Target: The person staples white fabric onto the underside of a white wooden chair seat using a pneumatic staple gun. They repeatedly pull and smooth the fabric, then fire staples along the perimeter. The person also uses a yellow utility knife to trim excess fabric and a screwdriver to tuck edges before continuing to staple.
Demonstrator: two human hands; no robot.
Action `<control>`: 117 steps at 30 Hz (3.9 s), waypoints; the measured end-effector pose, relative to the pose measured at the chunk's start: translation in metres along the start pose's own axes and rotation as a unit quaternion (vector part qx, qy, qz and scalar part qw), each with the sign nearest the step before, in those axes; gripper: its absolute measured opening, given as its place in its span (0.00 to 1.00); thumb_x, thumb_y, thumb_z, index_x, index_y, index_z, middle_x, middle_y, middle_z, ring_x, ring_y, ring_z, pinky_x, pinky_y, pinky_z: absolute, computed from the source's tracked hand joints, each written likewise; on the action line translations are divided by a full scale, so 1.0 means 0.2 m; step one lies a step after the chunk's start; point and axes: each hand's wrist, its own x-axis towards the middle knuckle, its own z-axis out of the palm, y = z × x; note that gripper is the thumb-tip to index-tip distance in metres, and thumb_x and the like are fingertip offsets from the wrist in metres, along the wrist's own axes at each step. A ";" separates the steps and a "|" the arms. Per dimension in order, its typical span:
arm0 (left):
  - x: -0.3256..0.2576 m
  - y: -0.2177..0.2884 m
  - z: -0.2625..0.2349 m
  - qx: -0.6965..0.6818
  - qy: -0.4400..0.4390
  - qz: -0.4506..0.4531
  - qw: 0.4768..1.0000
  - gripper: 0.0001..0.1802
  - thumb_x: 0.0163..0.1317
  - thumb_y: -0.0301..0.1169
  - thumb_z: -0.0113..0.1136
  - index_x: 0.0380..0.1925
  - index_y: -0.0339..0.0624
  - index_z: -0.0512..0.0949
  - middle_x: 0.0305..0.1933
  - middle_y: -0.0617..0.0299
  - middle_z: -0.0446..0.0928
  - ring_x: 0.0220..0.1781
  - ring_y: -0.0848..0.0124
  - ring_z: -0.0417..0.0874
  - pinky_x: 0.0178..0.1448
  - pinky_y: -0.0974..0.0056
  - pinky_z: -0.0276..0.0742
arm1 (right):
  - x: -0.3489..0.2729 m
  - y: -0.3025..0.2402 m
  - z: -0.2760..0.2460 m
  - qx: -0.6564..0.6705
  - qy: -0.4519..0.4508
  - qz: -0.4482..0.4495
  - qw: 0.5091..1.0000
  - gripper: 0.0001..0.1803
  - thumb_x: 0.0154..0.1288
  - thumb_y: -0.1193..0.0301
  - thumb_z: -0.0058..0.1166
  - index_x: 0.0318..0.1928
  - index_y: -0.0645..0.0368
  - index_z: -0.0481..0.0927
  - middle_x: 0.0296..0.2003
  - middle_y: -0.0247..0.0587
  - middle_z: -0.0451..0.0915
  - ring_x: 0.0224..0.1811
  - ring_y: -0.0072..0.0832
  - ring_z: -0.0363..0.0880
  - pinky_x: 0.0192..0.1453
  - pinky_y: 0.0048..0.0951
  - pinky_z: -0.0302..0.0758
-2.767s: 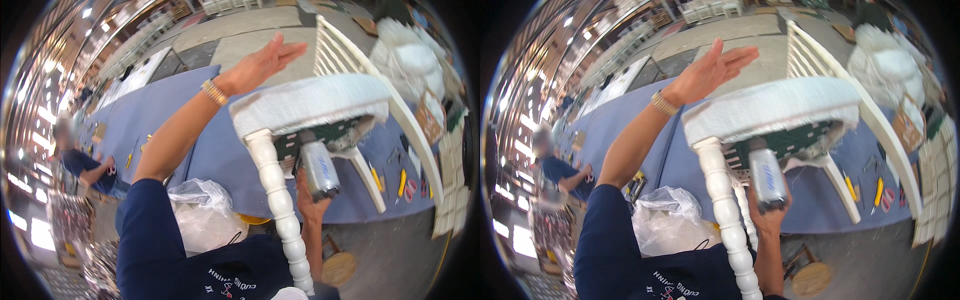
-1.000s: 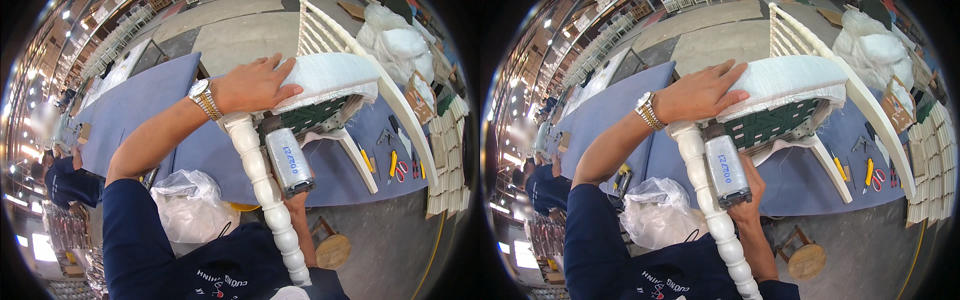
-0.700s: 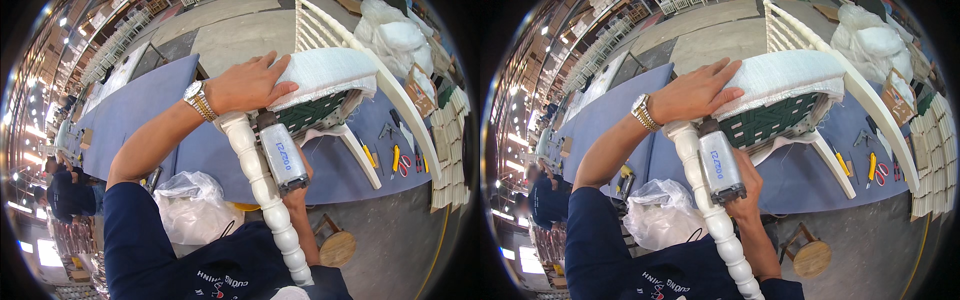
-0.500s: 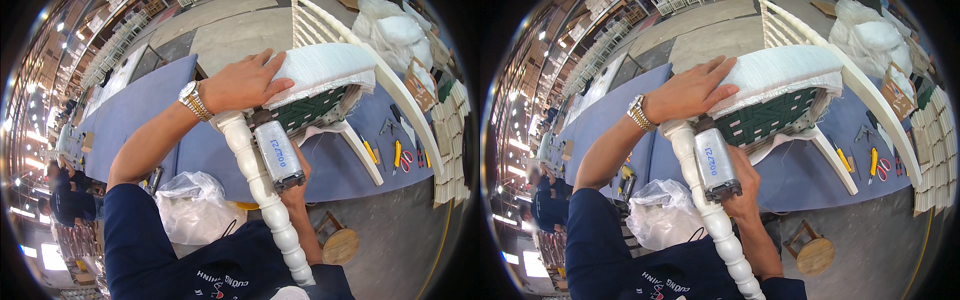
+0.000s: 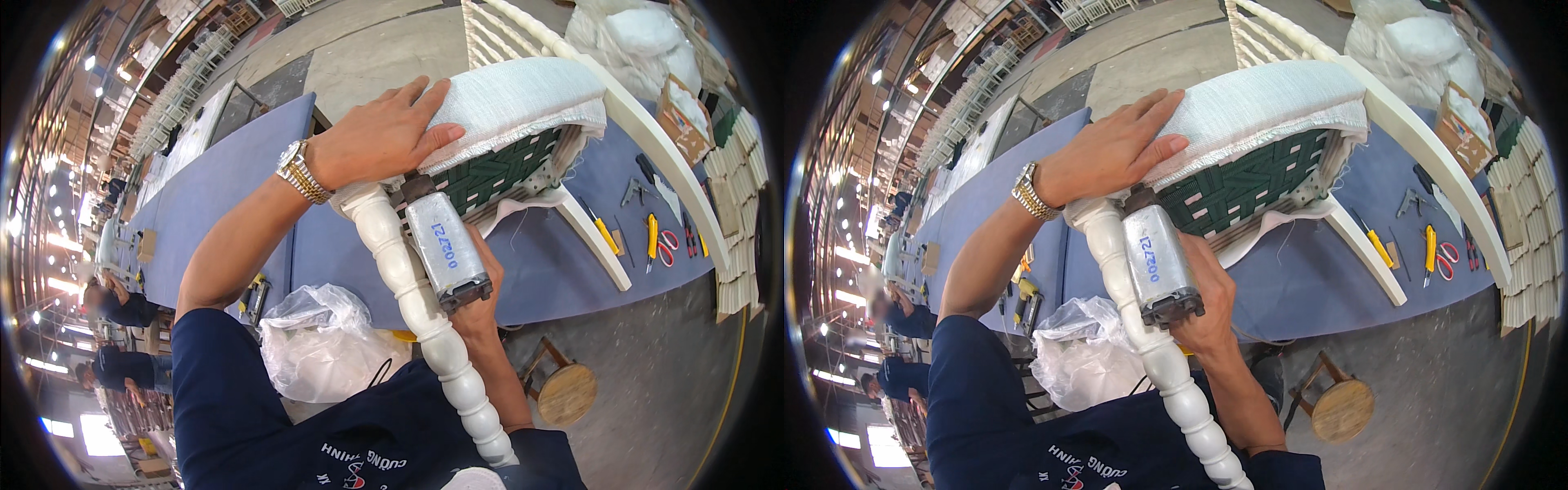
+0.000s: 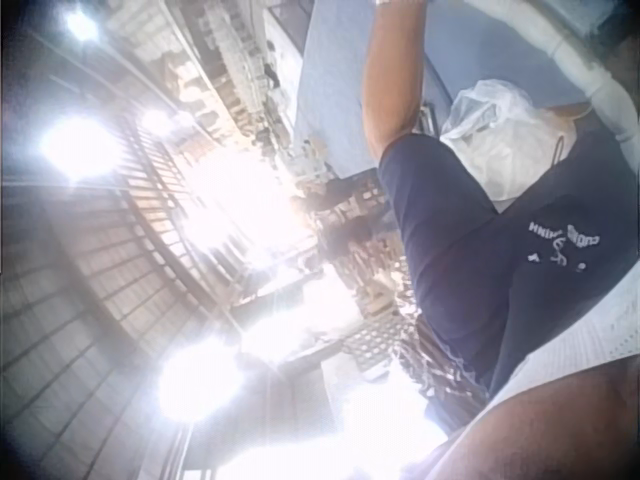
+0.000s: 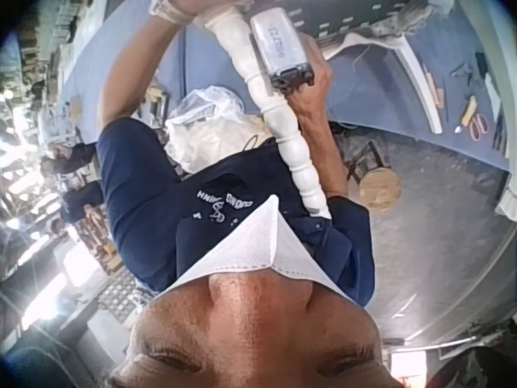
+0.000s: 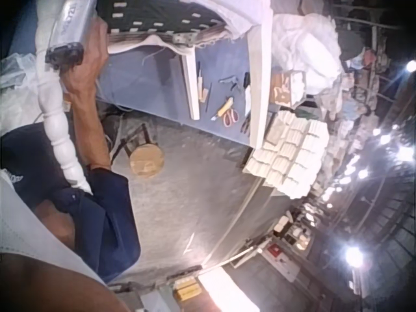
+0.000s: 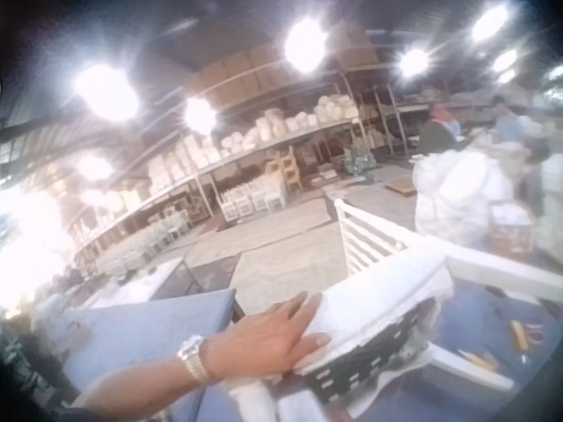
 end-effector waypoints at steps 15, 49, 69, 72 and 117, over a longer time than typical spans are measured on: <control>0.00 0.00 -0.01 -0.005 0.002 0.015 1.000 0.39 0.80 0.56 0.43 0.76 0.34 0.59 0.75 0.32 0.64 0.73 0.39 0.71 0.75 0.49 0.68 | 0.02 0.08 -0.07 -0.068 -0.023 -0.108 0.992 0.29 0.54 0.70 0.70 0.55 0.72 0.81 0.49 0.57 0.85 0.48 0.47 0.87 0.54 0.36 0.81; -0.06 0.00 -0.05 -0.012 -0.033 -0.034 0.999 0.41 0.80 0.58 0.40 0.79 0.39 0.55 0.80 0.34 0.58 0.78 0.40 0.65 0.79 0.49 0.63 | 0.01 0.03 -0.03 -0.015 -0.032 -0.100 0.994 0.33 0.49 0.74 0.71 0.58 0.74 0.79 0.51 0.60 0.82 0.50 0.50 0.85 0.56 0.38 0.80; -0.05 -0.04 -0.05 -0.073 -0.036 -0.011 0.997 0.39 0.80 0.56 0.41 0.77 0.36 0.59 0.78 0.38 0.62 0.78 0.46 0.67 0.79 0.53 0.63 | 0.01 0.00 -0.03 -0.043 -0.036 -0.037 0.998 0.31 0.51 0.71 0.70 0.57 0.70 0.79 0.45 0.56 0.82 0.47 0.53 0.84 0.52 0.38 0.80; -0.04 -0.19 -0.15 -0.208 -0.075 -0.038 0.975 0.40 0.80 0.57 0.42 0.78 0.37 0.58 0.79 0.42 0.62 0.79 0.52 0.66 0.80 0.54 0.61 | 0.00 0.01 -0.02 -0.020 -0.019 -0.065 0.997 0.27 0.53 0.71 0.69 0.54 0.70 0.82 0.47 0.57 0.84 0.48 0.52 0.86 0.54 0.38 0.81; -0.25 -0.17 -0.18 -0.237 -0.138 -0.082 0.958 0.55 0.68 0.62 0.62 0.79 0.32 0.53 0.77 0.37 0.64 0.79 0.52 0.66 0.79 0.54 0.62 | 0.51 -0.05 -0.35 -0.308 -0.269 -0.333 0.850 0.32 0.51 0.74 0.66 0.60 0.51 0.82 0.46 0.36 0.85 0.40 0.39 0.86 0.42 0.38 0.81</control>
